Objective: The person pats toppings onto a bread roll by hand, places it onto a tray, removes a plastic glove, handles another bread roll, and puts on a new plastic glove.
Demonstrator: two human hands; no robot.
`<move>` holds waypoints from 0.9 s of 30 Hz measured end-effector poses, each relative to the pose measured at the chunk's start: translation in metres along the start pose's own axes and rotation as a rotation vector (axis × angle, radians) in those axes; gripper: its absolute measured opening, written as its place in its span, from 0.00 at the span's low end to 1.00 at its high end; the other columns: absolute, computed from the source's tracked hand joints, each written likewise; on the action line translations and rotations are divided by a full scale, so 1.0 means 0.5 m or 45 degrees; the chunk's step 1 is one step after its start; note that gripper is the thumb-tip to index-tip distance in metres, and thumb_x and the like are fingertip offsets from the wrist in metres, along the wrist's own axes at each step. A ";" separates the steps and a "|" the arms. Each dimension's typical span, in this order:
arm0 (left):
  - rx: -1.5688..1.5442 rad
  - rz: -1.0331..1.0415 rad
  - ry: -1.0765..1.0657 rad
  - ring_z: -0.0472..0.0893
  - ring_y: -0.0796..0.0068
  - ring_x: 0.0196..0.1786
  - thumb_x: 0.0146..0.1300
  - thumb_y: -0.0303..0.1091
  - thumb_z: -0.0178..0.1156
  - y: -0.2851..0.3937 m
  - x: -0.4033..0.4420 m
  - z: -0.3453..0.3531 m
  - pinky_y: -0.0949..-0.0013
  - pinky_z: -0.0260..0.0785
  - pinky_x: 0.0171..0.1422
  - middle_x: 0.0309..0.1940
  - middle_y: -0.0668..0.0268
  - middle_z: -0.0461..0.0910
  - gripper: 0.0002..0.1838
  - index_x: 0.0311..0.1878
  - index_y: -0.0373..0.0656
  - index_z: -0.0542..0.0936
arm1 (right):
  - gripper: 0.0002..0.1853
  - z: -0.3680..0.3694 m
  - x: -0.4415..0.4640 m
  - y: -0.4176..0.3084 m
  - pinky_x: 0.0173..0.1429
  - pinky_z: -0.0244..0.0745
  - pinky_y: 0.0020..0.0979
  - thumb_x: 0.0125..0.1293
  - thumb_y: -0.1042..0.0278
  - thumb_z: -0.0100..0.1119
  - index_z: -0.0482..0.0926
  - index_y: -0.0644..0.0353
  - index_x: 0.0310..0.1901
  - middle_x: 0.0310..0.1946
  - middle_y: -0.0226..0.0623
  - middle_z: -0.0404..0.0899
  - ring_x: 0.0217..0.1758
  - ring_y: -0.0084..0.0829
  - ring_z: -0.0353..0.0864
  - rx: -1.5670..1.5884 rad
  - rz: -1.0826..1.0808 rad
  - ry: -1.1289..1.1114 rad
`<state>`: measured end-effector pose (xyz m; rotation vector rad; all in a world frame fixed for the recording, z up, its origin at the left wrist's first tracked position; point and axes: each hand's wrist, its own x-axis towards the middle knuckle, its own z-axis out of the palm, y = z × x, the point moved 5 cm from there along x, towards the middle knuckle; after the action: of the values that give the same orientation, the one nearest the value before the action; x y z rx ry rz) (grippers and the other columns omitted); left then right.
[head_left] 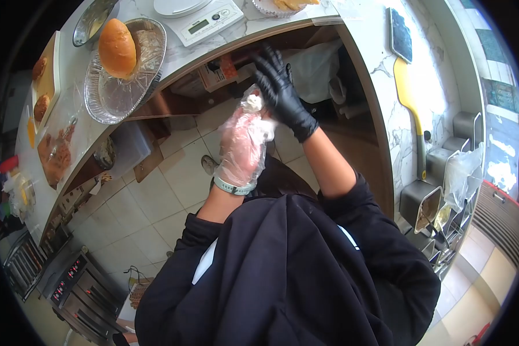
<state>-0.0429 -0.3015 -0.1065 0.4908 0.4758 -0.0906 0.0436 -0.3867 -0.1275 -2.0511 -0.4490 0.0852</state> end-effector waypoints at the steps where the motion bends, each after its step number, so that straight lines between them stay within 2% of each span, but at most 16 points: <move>1: -0.031 -0.054 -0.025 0.77 0.64 0.52 0.64 0.20 0.45 -0.011 -0.006 -0.005 0.63 0.70 0.59 0.53 0.57 0.75 0.20 0.59 0.31 0.70 | 0.27 0.008 0.011 0.042 0.71 0.51 0.40 0.70 0.54 0.48 0.63 0.59 0.66 0.68 0.42 0.59 0.72 0.37 0.55 0.434 0.157 0.027; 2: 0.185 -0.024 0.069 0.75 0.65 0.57 0.65 0.22 0.47 -0.020 0.000 -0.027 0.63 0.67 0.64 0.57 0.59 0.73 0.20 0.61 0.36 0.70 | 0.27 0.018 0.009 0.071 0.70 0.54 0.37 0.70 0.54 0.49 0.63 0.60 0.65 0.67 0.42 0.61 0.71 0.36 0.58 0.866 0.312 0.056; 5: 1.702 0.896 -0.152 0.70 0.47 0.63 0.60 0.23 0.50 -0.017 0.052 -0.059 0.56 0.62 0.68 0.64 0.56 0.69 0.27 0.65 0.46 0.67 | 0.26 0.089 -0.057 0.031 0.68 0.58 0.28 0.71 0.57 0.49 0.64 0.62 0.64 0.62 0.33 0.67 0.65 0.25 0.65 1.718 0.754 -0.157; 7: 2.167 1.134 0.061 0.52 0.45 0.73 0.58 0.24 0.52 0.002 0.033 -0.028 0.52 0.48 0.74 0.72 0.54 0.52 0.36 0.71 0.53 0.55 | 0.20 0.106 -0.090 0.005 0.64 0.62 0.28 0.71 0.59 0.50 0.70 0.62 0.58 0.54 0.32 0.73 0.57 0.23 0.70 1.372 0.655 -0.095; 9: 1.854 0.994 0.171 0.49 0.52 0.75 0.59 0.23 0.51 0.000 0.040 -0.062 0.54 0.47 0.75 0.73 0.52 0.50 0.37 0.72 0.48 0.53 | 0.16 0.116 -0.104 0.036 0.51 0.70 0.26 0.70 0.60 0.52 0.76 0.65 0.48 0.40 0.30 0.78 0.44 0.24 0.76 1.139 0.463 0.174; 11: 0.852 0.366 -0.004 0.57 0.57 0.72 0.60 0.23 0.51 -0.012 0.058 -0.091 0.60 0.49 0.75 0.70 0.54 0.57 0.36 0.72 0.42 0.53 | 0.16 0.089 -0.118 0.069 0.43 0.71 0.22 0.69 0.57 0.53 0.78 0.63 0.45 0.34 0.28 0.78 0.37 0.19 0.75 0.820 0.424 0.227; 13: -0.139 -0.116 -0.109 0.62 0.61 0.70 0.61 0.23 0.47 -0.020 0.072 -0.102 0.63 0.52 0.74 0.68 0.54 0.61 0.31 0.70 0.35 0.55 | 0.15 0.055 -0.120 0.124 0.25 0.60 0.20 0.71 0.56 0.49 0.77 0.58 0.34 0.24 0.20 0.71 0.23 0.12 0.65 1.293 0.952 0.405; 15: -0.227 -0.180 -0.015 0.58 0.65 0.72 0.65 0.31 0.45 -0.021 0.074 -0.121 0.65 0.52 0.73 0.70 0.55 0.57 0.28 0.68 0.36 0.59 | 0.15 -0.007 -0.076 0.097 0.25 0.59 0.20 0.72 0.55 0.47 0.75 0.55 0.31 0.22 0.17 0.69 0.21 0.11 0.63 1.115 0.687 0.676; 16: 0.169 -0.121 -0.142 0.59 0.64 0.71 0.66 0.34 0.45 -0.030 0.079 -0.138 0.64 0.52 0.73 0.69 0.54 0.59 0.27 0.68 0.36 0.60 | 0.13 -0.018 -0.069 0.069 0.38 0.67 0.19 0.72 0.57 0.46 0.76 0.56 0.39 0.29 0.23 0.74 0.31 0.16 0.71 1.012 0.526 0.516; 17: 0.566 -0.061 -0.272 0.60 0.64 0.70 0.67 0.36 0.44 -0.051 0.087 -0.165 0.63 0.52 0.73 0.68 0.53 0.60 0.26 0.67 0.36 0.62 | 0.11 -0.021 -0.072 0.060 0.40 0.67 0.21 0.70 0.60 0.47 0.76 0.56 0.40 0.31 0.25 0.74 0.34 0.20 0.71 0.865 0.398 0.431; 19: -0.390 -0.279 -0.469 0.66 0.59 0.66 0.69 0.42 0.42 -0.081 0.070 -0.148 0.60 0.55 0.71 0.62 0.51 0.68 0.25 0.63 0.34 0.66 | 0.08 -0.013 -0.076 0.052 0.46 0.67 0.25 0.66 0.67 0.49 0.75 0.57 0.43 0.36 0.30 0.74 0.40 0.26 0.72 0.566 0.137 0.265; 21: -0.422 -0.327 -0.238 0.68 0.56 0.63 0.70 0.42 0.40 -0.065 0.050 -0.061 0.59 0.57 0.70 0.60 0.50 0.70 0.25 0.61 0.32 0.67 | 0.11 0.011 -0.091 0.050 0.51 0.67 0.29 0.62 0.73 0.51 0.75 0.57 0.46 0.41 0.34 0.74 0.46 0.32 0.72 0.262 -0.112 0.097; 23: -0.941 -0.539 -0.831 0.65 0.58 0.67 0.71 0.44 0.37 -0.081 0.055 -0.081 0.59 0.52 0.73 0.64 0.50 0.65 0.28 0.64 0.31 0.65 | 0.16 0.036 -0.101 0.057 0.57 0.67 0.33 0.58 0.79 0.52 0.74 0.58 0.49 0.45 0.39 0.75 0.52 0.38 0.73 -0.047 -0.365 -0.089; 24: -0.631 -0.527 -0.460 0.66 0.59 0.66 0.71 0.44 0.39 -0.088 0.043 -0.073 0.60 0.53 0.72 0.62 0.51 0.67 0.27 0.63 0.31 0.66 | 0.15 0.021 -0.072 0.097 0.52 0.69 0.36 0.55 0.83 0.53 0.76 0.60 0.45 0.39 0.43 0.73 0.48 0.43 0.73 -0.307 -0.075 -0.150; 25: -0.309 -0.507 -0.103 0.67 0.59 0.65 0.70 0.44 0.40 -0.083 0.031 -0.066 0.60 0.55 0.71 0.60 0.51 0.69 0.27 0.61 0.31 0.67 | 0.15 -0.013 -0.058 0.112 0.52 0.68 0.35 0.55 0.83 0.52 0.76 0.60 0.45 0.40 0.45 0.73 0.48 0.45 0.73 -0.210 0.015 0.083; 27: -0.131 -0.512 -0.013 0.63 0.57 0.68 0.70 0.50 0.41 -0.110 0.048 -0.096 0.58 0.56 0.71 0.64 0.51 0.64 0.32 0.66 0.31 0.60 | 0.15 -0.033 -0.077 -0.002 0.52 0.69 0.36 0.56 0.83 0.52 0.76 0.60 0.46 0.42 0.44 0.75 0.49 0.45 0.74 -0.291 -0.247 0.425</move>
<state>-0.0525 -0.3264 -0.1787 0.2885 0.5617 -0.4524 0.0117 -0.4133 -0.1234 -2.1781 -0.4605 -0.4368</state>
